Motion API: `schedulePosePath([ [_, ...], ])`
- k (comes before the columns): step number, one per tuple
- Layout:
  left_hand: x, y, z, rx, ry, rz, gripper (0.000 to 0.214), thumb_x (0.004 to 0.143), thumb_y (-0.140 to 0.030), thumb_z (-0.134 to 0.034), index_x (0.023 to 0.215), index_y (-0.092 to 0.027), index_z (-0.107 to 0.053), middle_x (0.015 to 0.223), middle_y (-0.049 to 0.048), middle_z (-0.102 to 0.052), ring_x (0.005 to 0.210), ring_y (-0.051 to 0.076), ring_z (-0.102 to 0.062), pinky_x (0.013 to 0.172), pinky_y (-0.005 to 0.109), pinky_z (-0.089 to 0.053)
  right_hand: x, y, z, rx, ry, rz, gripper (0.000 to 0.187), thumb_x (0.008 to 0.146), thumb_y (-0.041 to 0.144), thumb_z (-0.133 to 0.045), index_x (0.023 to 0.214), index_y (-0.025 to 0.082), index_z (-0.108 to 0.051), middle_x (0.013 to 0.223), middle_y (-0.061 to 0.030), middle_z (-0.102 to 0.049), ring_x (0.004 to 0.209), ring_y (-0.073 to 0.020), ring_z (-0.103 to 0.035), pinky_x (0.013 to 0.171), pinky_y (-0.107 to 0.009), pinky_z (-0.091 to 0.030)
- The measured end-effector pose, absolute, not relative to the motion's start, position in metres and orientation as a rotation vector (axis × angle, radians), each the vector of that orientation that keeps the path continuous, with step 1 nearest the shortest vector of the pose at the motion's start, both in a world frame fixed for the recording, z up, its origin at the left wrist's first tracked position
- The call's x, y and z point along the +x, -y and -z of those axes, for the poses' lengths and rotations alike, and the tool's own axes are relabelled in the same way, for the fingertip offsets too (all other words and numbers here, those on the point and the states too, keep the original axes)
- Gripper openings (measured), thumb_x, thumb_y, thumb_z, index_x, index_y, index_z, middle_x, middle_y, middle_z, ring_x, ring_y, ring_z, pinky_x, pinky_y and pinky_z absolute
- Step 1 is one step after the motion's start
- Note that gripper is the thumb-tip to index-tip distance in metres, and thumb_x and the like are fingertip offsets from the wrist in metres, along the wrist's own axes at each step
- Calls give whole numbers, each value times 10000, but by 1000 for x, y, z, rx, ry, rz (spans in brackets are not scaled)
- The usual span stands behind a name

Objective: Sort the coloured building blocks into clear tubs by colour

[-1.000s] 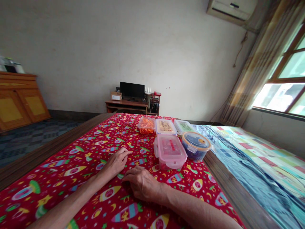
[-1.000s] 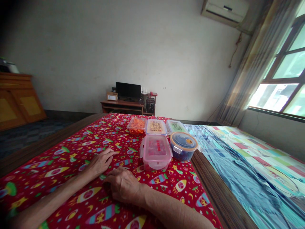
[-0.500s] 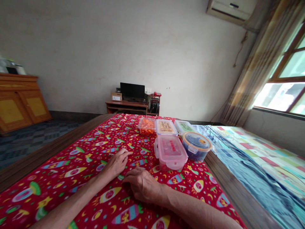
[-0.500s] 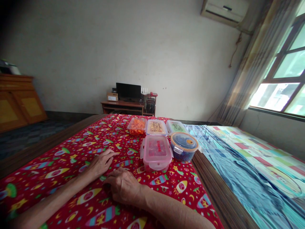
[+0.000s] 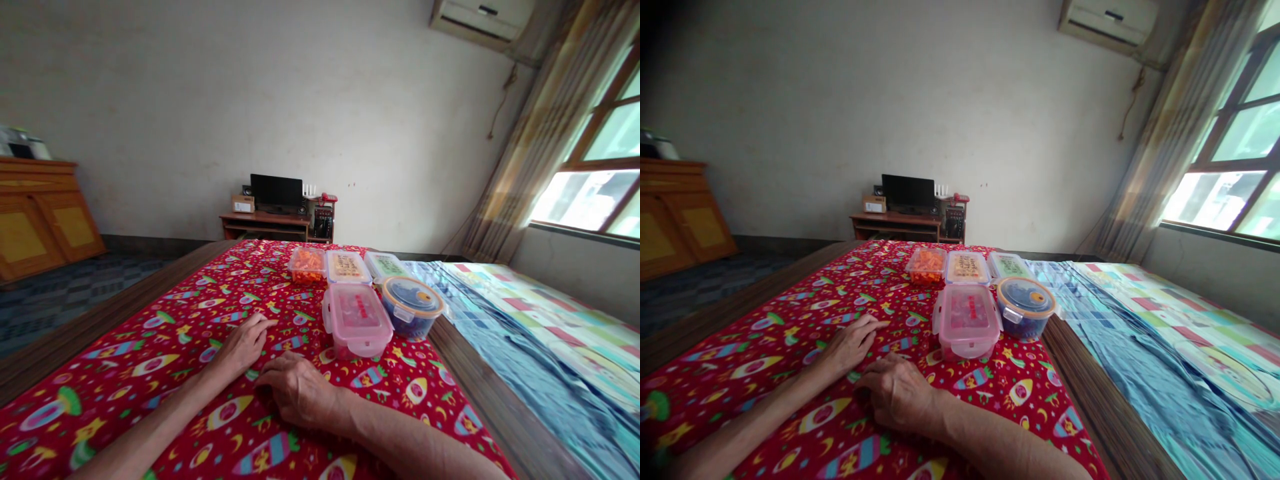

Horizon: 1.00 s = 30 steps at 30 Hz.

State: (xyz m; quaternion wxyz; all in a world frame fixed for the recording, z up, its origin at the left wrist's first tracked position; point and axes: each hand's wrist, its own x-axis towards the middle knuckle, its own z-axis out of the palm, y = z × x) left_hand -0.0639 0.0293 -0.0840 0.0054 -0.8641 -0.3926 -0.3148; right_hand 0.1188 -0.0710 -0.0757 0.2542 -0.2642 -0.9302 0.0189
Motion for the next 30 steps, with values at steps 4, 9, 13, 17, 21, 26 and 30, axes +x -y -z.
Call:
schedulePosePath([
  [4, -64, -28, 84, -2697, 1216, 994, 380, 857, -169, -347, 965, -187, -711, 856, 65, -644, 768, 158, -640, 757, 247, -531, 119, 69, 79, -715, 2527, -19, 318, 742, 113, -552, 1049, 170, -610, 1011, -52, -687, 899, -181, -606, 868, -292, -433],
  [9, -63, -27, 83, -2693, 1219, 996, 372, 857, -173, -347, 948, -189, -708, 865, 68, -647, 789, 165, -647, 760, 246, -533, 119, 69, 82, -717, 2515, -11, 318, 759, 109, -534, 1062, 176, -602, 993, -43, -685, 895, -176, -601, 858, -286, -429],
  [13, -63, -26, 82, -2700, 1226, 1001, 371, 854, -165, -351, 955, -193, -707, 856, 63, -642, 774, 164, -643, 758, 250, -534, 119, 71, 78, -728, 2536, -47, 322, 757, 108, -530, 1063, 176, -604, 1001, -48, -690, 914, -178, -606, 871, -288, -427],
  [17, -63, -26, 81, -2706, 1226, 1007, 369, 855, -169, -354, 956, -189, -709, 861, 64, -641, 778, 165, -644, 748, 250, -536, 119, 72, 75, -740, 2545, -75, 349, 736, 102, -538, 1071, 161, -611, 1033, -59, -690, 942, -186, -606, 880, -291, -430],
  [21, -62, -25, 81, -2703, 1228, 1007, 373, 858, -170, -351, 972, -184, -706, 862, 61, -641, 784, 162, -644, 762, 251, -536, 117, 69, 82, -739, 2533, -67, 322, 764, 109, -526, 1070, 164, -610, 1027, -58, -689, 935, -177, -605, 874, -290, -432],
  [26, -62, -25, 81, -2708, 1222, 1018, 380, 866, -171, -341, 979, -181, -704, 871, 62, -639, 789, 165, -649, 761, 256, -538, 116, 63, 94, -710, 2516, -31, 304, 800, 109, -505, 1082, 173, -598, 1030, -45, -688, 942, -168, -602, 879, -290, -428],
  [30, -62, -26, 83, -2699, 1219, 1028, 385, 873, -174, -334, 990, -170, -701, 876, 68, -639, 793, 169, -648, 756, 263, -536, 117, 64, 93, -703, 2514, -43, 306, 801, 114, -500, 1085, 170, -599, 1025, -54, -686, 941, -170, -605, 881, -291, -431],
])
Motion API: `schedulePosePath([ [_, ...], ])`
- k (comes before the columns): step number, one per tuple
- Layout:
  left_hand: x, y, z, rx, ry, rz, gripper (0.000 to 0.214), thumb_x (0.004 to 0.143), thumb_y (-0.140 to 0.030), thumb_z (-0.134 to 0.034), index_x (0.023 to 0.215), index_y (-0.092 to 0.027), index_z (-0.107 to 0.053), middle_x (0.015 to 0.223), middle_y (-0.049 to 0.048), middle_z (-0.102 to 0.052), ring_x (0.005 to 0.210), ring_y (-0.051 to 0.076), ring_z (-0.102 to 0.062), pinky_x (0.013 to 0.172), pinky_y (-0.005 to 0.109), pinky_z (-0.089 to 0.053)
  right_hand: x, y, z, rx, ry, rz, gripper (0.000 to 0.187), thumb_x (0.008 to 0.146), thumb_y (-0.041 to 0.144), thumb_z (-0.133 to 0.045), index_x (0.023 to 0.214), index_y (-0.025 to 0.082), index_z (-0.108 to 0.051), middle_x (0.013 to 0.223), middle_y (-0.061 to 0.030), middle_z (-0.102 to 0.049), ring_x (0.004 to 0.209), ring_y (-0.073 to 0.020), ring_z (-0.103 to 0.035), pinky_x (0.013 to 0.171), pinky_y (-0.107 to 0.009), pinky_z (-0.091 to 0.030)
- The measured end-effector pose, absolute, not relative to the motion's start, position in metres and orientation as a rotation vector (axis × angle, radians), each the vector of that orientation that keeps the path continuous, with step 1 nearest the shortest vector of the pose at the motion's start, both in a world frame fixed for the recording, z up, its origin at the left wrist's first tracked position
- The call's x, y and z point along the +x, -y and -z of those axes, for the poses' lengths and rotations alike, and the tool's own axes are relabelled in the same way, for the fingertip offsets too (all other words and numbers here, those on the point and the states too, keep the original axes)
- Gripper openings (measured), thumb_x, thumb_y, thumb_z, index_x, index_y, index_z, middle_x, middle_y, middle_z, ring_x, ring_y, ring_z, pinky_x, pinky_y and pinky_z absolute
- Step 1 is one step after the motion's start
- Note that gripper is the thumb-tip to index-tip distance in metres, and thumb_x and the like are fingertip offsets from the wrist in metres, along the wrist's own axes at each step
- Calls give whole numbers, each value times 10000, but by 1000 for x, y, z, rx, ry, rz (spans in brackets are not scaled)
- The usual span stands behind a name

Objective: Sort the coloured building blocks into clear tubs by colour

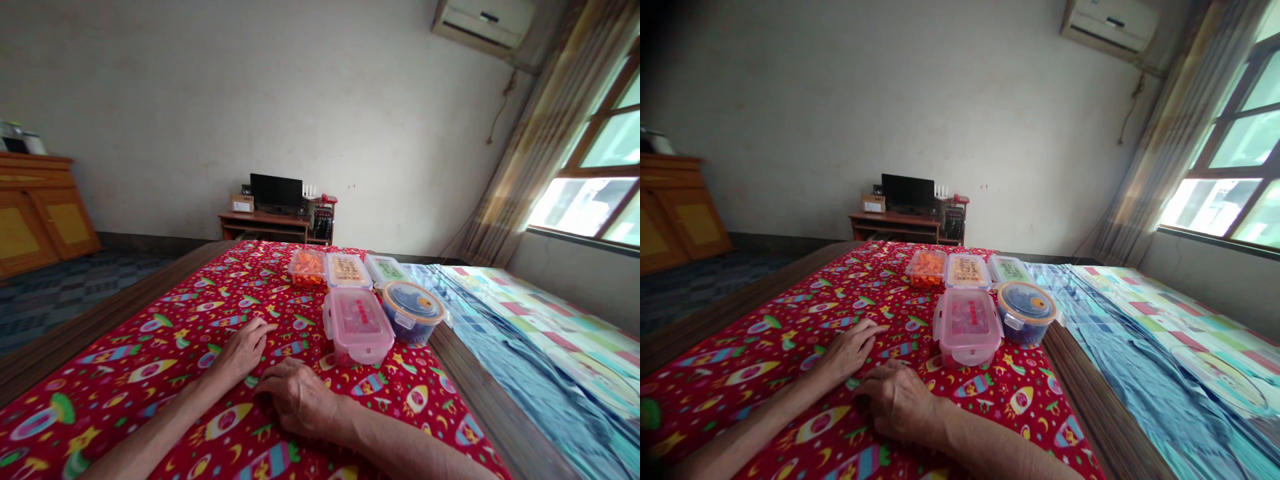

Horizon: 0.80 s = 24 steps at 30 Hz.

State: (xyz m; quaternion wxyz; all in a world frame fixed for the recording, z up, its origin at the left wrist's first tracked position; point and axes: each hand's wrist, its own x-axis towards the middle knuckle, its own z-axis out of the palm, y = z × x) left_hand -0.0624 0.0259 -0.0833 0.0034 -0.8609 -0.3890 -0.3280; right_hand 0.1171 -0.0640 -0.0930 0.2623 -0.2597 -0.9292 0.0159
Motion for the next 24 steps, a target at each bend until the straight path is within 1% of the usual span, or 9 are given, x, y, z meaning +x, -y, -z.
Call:
schedulePosePath([
  [6, -62, -25, 84, -2679, 1227, 1031, 388, 874, -161, -328, 973, -169, -703, 853, 70, -630, 770, 165, -639, 747, 263, -533, 118, 69, 85, -736, 2506, -93, 344, 771, 111, -513, 1095, 169, -614, 1065, -61, -681, 935, -181, -609, 866, -290, -447],
  [13, -61, -24, 82, -2683, 1217, 1039, 378, 861, -143, -343, 957, -171, -708, 860, 74, -635, 787, 165, -639, 771, 262, -534, 119, 67, 88, -733, 2504, -88, 355, 783, 119, -505, 1119, 172, -605, 1061, -59, -680, 953, -180, -608, 892, -293, -443],
  [17, -61, -25, 83, -2691, 1222, 1058, 380, 863, -151, -344, 976, -180, -705, 865, 67, -633, 788, 162, -641, 760, 256, -531, 119, 68, 87, -739, 2504, -89, 368, 762, 116, -516, 1113, 169, -613, 1067, -56, -679, 946, -186, -608, 885, -291, -448],
  [24, -62, -28, 87, -2696, 1226, 1059, 393, 870, -170, -329, 983, -178, -705, 872, 71, -629, 784, 164, -644, 747, 257, -530, 118, 68, 89, -734, 2486, -86, 361, 781, 106, -501, 1119, 175, -607, 1074, -56, -682, 959, -177, -609, 897, -289, -438],
])
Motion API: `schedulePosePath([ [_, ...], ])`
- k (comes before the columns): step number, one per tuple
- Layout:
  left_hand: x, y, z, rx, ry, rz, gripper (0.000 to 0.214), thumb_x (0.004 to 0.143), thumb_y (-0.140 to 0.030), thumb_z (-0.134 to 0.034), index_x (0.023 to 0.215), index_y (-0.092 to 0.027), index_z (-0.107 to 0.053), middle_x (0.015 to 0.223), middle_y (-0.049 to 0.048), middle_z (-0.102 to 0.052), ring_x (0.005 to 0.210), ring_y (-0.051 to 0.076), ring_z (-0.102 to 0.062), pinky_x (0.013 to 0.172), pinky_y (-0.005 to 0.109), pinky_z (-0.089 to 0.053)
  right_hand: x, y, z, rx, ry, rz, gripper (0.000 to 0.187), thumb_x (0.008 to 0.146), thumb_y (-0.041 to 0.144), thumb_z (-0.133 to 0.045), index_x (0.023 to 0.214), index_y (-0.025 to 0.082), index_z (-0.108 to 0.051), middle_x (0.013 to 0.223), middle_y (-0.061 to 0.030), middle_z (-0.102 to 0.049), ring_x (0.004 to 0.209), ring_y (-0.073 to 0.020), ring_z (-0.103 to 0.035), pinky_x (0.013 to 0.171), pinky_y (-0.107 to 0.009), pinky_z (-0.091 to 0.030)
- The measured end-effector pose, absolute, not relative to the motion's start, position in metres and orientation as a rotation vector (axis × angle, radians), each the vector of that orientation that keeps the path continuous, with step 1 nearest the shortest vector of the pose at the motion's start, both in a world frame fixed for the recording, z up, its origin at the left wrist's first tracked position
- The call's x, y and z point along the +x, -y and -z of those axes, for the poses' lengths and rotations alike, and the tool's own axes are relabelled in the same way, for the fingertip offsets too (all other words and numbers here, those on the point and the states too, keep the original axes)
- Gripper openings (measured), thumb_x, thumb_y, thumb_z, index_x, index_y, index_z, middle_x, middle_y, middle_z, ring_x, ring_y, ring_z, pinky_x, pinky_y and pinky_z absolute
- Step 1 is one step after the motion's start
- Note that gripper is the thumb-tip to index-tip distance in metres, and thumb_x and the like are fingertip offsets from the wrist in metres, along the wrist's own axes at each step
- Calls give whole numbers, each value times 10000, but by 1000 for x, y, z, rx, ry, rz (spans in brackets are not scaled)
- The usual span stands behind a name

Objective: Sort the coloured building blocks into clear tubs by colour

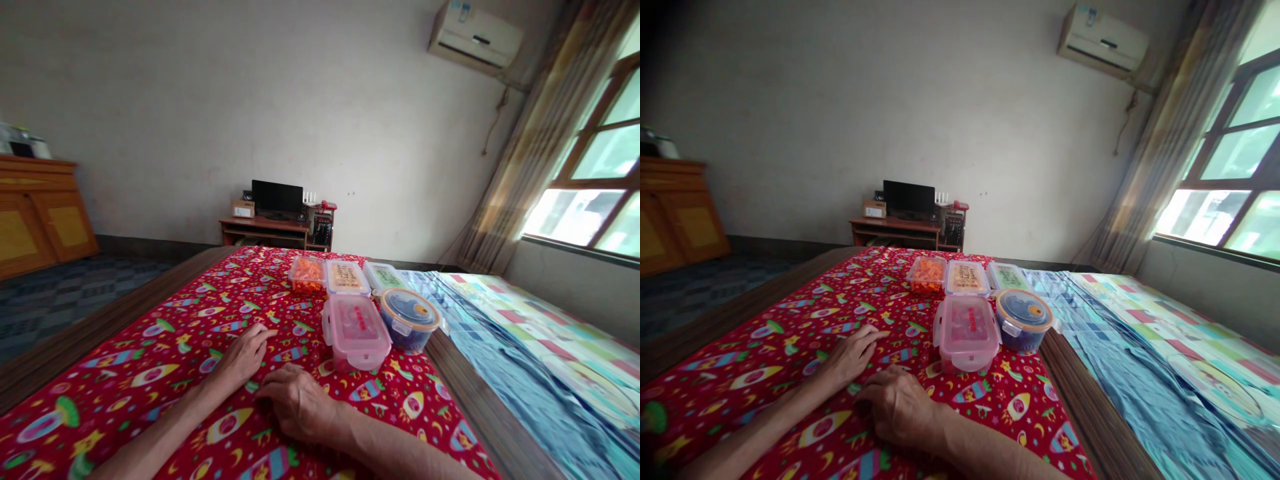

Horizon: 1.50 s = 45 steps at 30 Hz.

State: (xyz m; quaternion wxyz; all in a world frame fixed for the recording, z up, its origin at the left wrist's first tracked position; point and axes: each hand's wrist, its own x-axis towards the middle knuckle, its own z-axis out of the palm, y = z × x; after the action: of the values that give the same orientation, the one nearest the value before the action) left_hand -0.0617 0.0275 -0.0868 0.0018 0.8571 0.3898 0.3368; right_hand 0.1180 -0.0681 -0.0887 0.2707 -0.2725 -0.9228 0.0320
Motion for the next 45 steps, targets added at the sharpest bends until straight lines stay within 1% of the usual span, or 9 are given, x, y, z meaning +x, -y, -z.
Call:
schedulePosePath([
  [8, -62, -29, 88, 2693, -1220, -1064, 390, 855, -163, -336, 975, -179, -706, 859, 69, -630, 789, 170, -647, 742, 264, -533, 118, 71, 81, -761, 2517, -104, 368, 748, 109, -525, 1097, 174, -623, 1079, -62, -683, 933, -183, -612, 873, -296, -443],
  [15, -61, -27, 85, 2685, -1220, -1076, 382, 858, -164, -342, 969, -192, -706, 841, 57, -635, 777, 154, -642, 751, 246, -534, 119, 70, 79, -735, 2538, -95, 380, 724, 118, -541, 1095, 159, -613, 1065, -64, -684, 926, -184, -610, 875, -304, -444],
  [24, -61, -25, 81, 2701, -1245, -1027, 384, 862, -180, -338, 949, -189, -712, 852, 67, -653, 777, 166, -650, 723, 253, -526, 119, 72, 76, -741, 2543, -91, 357, 749, 128, -522, 1093, 164, -610, 1058, -70, -686, 944, -187, -605, 883, -305, -441],
  [28, -62, -26, 80, 2709, -1234, -1017, 383, 851, -169, -348, 965, -196, -712, 852, 64, -647, 774, 167, -644, 711, 249, -524, 118, 72, 75, -742, 2556, -63, 343, 752, 131, -524, 1083, 155, -612, 1024, -67, -691, 916, -187, -607, 869, -297, -442],
  [32, -62, -25, 79, 2719, -1230, -1000, 398, 867, -185, -327, 975, -185, -711, 857, 71, -641, 773, 167, -644, 708, 246, -521, 118, 71, 76, -737, 2554, -27, 325, 751, 122, -520, 1062, 154, -611, 1006, -63, -688, 882, -179, -605, 844, -286, -442],
  [36, -62, -24, 77, 2724, -1226, -999, 395, 870, -202, -329, 962, -187, -712, 862, 72, -644, 779, 173, -642, 722, 253, -522, 118, 69, 80, -714, 2555, -15, 316, 746, 122, -532, 1051, 171, -597, 975, -53, -685, 888, -177, -604, 848, -286, -434],
  [41, -62, -24, 76, 2723, -1253, -984, 394, 863, -206, -331, 958, -188, -713, 837, 69, -638, 756, 172, -639, 727, 259, -524, 118, 69, 81, -745, 2538, -1, 300, 784, 129, -510, 1070, 172, -592, 984, -49, -680, 870, -165, -603, 859, -278, -425],
  [45, -62, -25, 77, 2734, -1255, -1000, 397, 856, -201, -329, 954, -192, -714, 849, 72, -647, 767, 178, -643, 723, 262, -527, 117, 70, 77, -756, 2555, -14, 292, 770, 140, -531, 1054, 174, -592, 967, -48, -676, 858, -167, -598, 853, -281, -427],
])
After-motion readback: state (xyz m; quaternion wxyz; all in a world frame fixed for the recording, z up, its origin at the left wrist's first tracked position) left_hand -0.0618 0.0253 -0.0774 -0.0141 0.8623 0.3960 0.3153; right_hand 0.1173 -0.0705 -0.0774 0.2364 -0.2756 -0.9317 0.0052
